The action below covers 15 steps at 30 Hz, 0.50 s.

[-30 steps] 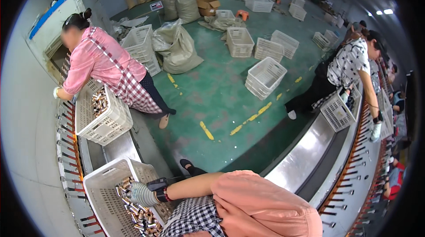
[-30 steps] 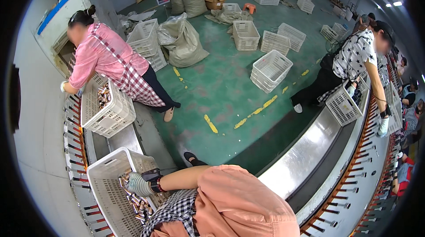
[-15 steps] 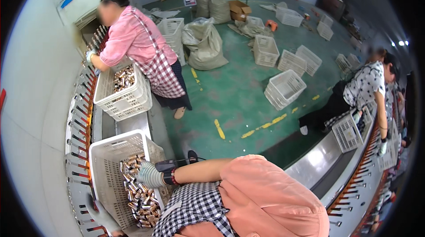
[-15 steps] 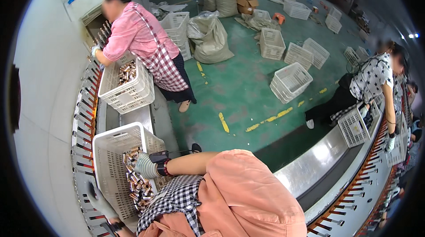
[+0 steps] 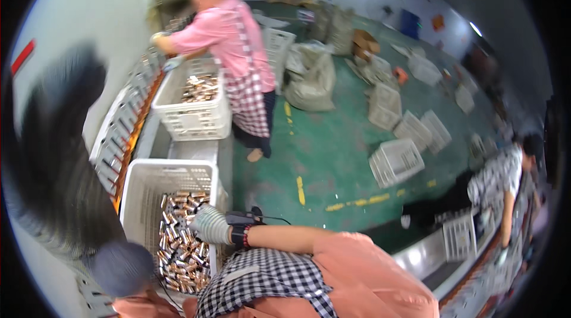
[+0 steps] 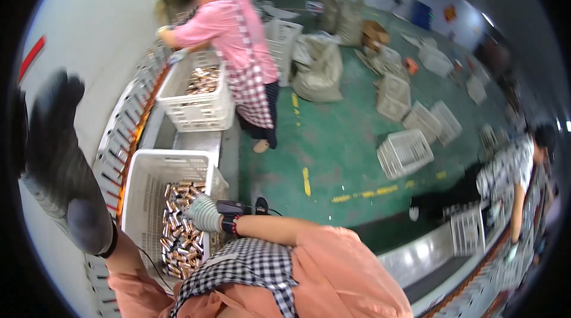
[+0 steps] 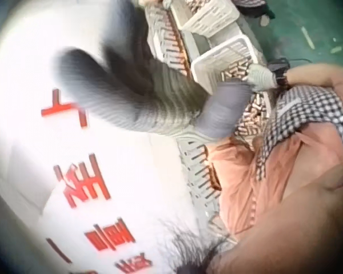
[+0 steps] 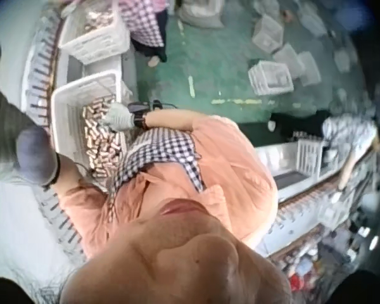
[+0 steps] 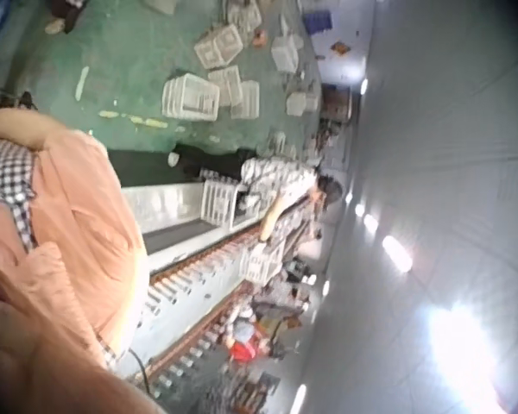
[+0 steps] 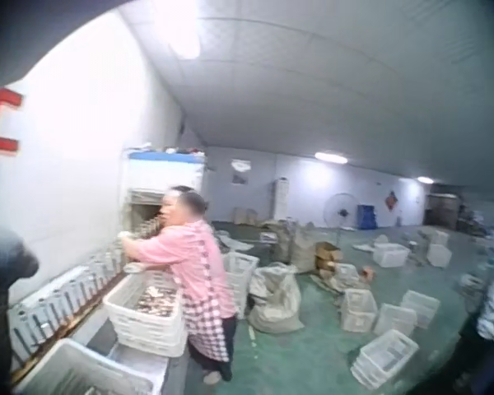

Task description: Placing small cylindrical battery cells onto the pins of a circular conveyor machine.

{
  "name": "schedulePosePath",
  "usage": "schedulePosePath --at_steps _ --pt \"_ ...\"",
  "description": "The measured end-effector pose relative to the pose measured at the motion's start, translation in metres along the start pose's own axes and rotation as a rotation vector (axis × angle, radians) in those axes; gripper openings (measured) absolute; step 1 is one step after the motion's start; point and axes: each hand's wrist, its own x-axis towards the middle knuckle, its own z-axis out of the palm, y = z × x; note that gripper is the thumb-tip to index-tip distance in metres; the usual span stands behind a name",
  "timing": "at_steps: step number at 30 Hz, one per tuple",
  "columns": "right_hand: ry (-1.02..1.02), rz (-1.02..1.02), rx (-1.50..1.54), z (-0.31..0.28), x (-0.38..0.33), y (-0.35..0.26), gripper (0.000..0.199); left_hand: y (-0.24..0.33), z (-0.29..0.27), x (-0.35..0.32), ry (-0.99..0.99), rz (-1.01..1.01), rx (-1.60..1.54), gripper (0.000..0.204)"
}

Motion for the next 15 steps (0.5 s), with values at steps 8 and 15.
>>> schedulePosePath --at_steps 8,15 --pt "-0.004 -0.001 -0.001 0.039 0.011 0.024 0.018 -0.023 -0.061 -0.029 0.040 0.057 0.247 0.091" --pt "-0.076 -0.006 -0.037 0.030 0.017 0.026 0.021 -0.052 -0.086 -0.021 0.182 0.179 0.372 0.082"
